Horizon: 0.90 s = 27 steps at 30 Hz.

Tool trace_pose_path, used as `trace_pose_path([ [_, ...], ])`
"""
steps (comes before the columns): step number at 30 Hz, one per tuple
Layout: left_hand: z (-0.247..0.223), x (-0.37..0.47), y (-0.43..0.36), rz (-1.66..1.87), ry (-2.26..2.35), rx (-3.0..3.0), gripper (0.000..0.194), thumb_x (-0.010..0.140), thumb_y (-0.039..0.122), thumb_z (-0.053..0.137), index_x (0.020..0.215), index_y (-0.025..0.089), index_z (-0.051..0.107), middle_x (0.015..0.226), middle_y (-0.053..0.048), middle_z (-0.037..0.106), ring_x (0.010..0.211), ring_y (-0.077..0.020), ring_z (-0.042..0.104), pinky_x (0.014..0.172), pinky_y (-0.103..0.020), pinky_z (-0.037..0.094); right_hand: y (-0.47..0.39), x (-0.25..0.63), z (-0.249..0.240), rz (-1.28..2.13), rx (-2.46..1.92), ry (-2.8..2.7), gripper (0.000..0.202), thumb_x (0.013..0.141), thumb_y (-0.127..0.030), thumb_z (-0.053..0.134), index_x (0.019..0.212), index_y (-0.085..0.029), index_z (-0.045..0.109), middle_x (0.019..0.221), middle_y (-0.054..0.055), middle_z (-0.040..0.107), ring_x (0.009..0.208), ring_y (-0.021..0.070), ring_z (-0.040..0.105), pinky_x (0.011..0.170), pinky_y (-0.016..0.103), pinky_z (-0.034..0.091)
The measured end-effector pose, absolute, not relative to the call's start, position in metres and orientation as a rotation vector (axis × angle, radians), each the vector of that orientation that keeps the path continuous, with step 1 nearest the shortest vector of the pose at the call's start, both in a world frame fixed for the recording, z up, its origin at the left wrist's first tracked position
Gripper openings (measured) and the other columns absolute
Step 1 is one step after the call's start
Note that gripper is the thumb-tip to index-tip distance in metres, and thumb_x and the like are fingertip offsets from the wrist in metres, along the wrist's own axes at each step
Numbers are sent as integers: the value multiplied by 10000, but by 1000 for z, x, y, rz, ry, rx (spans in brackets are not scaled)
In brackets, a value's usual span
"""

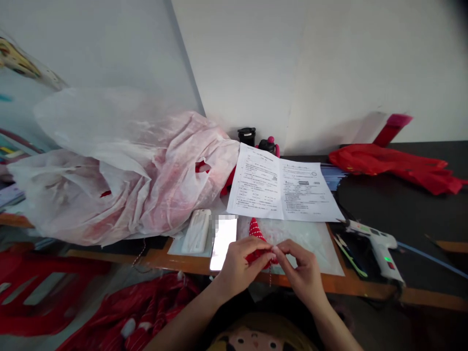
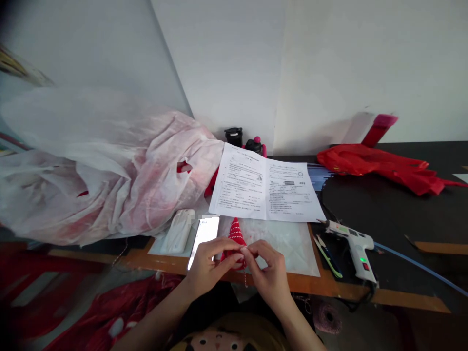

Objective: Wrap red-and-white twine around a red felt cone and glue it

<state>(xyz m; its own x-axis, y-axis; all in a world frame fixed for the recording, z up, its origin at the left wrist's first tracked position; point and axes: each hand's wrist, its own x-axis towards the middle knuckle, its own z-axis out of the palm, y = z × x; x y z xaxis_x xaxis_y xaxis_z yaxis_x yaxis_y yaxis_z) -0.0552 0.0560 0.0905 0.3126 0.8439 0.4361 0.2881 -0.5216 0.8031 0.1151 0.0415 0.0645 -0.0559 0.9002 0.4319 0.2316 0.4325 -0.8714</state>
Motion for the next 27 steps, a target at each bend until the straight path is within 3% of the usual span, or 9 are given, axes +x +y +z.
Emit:
trace_pose_path([
  [10, 78, -70, 38, 1201, 995, 2320, 210, 912, 66, 578, 1047, 186, 686, 908, -72, 730, 812, -171, 691, 727, -281, 586, 33, 117, 64, 524, -1017, -1925, 184, 980, -125, 561, 831, -191, 646, 788, 46, 666, 748, 190, 592, 676, 312, 480],
  [27, 35, -127, -10, 1265, 1270, 2386, 188, 851, 32, 565, 931, 202, 557, 737, -22, 562, 688, -159, 532, 603, -273, 467, 15, 54, 46, 830, -871, -1945, 224, 966, -123, 567, 777, -174, 675, 752, 50, 685, 692, 172, 622, 646, 291, 500],
])
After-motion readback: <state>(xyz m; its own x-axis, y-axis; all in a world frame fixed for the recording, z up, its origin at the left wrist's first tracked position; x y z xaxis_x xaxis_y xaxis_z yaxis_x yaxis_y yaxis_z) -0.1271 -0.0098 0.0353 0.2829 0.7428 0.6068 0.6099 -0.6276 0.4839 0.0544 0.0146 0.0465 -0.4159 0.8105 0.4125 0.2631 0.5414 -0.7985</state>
